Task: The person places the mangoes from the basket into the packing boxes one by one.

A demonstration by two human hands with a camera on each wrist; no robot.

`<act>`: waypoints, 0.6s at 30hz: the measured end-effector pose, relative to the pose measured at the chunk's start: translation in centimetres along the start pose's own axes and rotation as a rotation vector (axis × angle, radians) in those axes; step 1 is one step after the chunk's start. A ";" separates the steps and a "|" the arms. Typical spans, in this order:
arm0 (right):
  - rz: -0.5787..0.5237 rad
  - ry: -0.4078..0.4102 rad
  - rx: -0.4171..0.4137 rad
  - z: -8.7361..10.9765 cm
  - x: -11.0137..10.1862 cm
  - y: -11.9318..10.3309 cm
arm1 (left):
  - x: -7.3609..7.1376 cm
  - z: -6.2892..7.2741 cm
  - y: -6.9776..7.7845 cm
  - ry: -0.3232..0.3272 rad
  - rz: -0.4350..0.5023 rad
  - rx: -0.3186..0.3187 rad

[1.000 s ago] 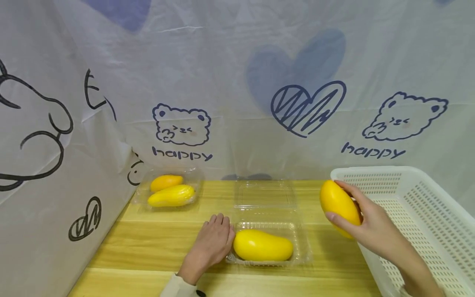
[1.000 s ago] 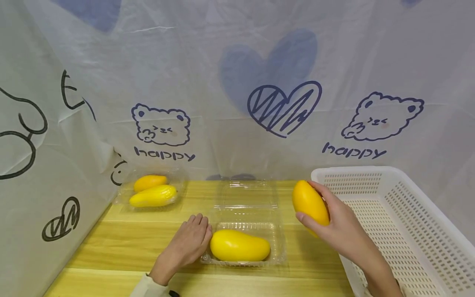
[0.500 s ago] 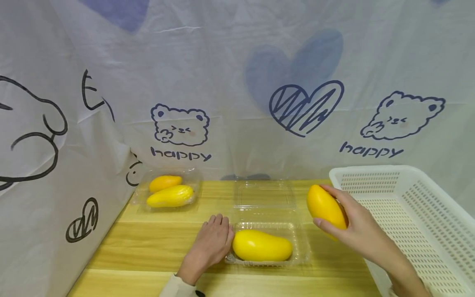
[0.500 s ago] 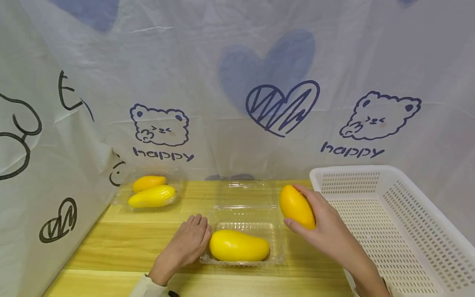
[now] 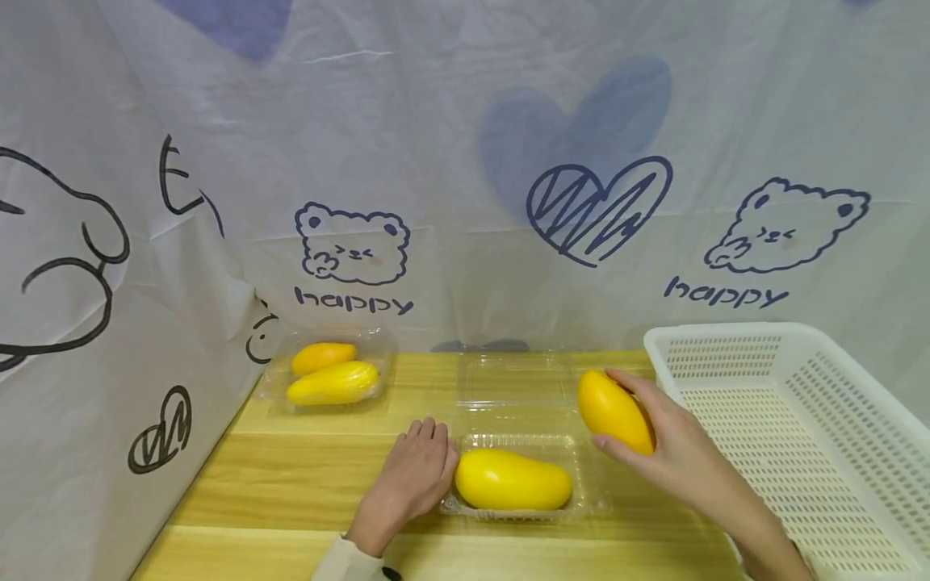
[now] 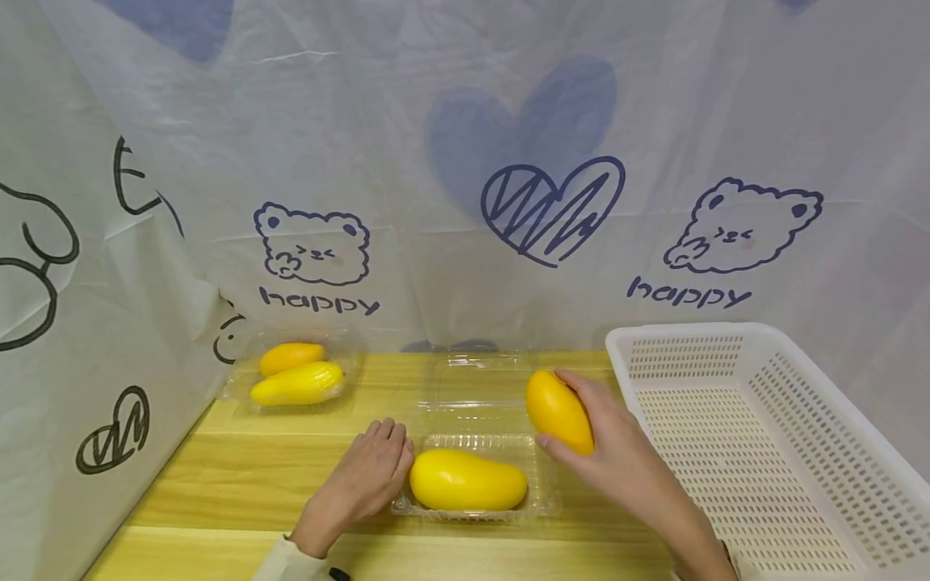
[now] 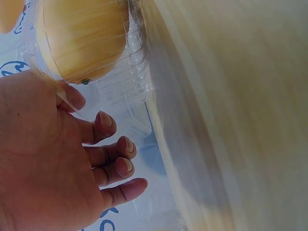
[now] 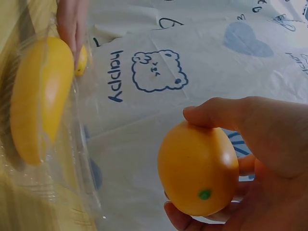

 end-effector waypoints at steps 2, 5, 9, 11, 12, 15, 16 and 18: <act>-0.005 -0.003 0.003 -0.1 0.3 -0.1 | 0.0 0.0 0.0 -0.004 -0.001 -0.003; -0.006 -0.003 0.002 -0.2 0.9 -0.1 | -0.1 0.0 0.0 -0.007 -0.001 -0.002; 0.002 0.003 -0.045 -0.4 2.0 0.0 | -0.3 0.0 0.0 -0.011 0.007 0.002; 0.012 0.009 -0.080 -0.4 2.6 0.1 | -0.4 0.0 0.1 -0.018 0.011 0.002; 0.018 0.011 -0.095 -0.4 2.8 0.1 | -0.4 0.1 0.1 -0.021 0.008 0.001; 0.035 0.017 -0.126 -0.2 3.5 0.1 | -0.3 0.1 0.1 -0.030 0.005 0.000; 0.040 0.012 -0.124 -0.2 3.7 0.0 | -0.3 0.1 0.1 -0.032 0.005 -0.001; 0.039 -0.006 -0.113 -0.1 4.0 -0.1 | -0.3 0.1 0.1 -0.033 0.005 0.000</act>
Point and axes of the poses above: each hand's wrist, its own z-axis away from the middle knuckle, its own x-axis out of the palm, y = z × x, the point moved 2 cm from there along -z, towards the middle knuckle, and after that the axes turned 4 degrees about -x, right-handed, at the moved point
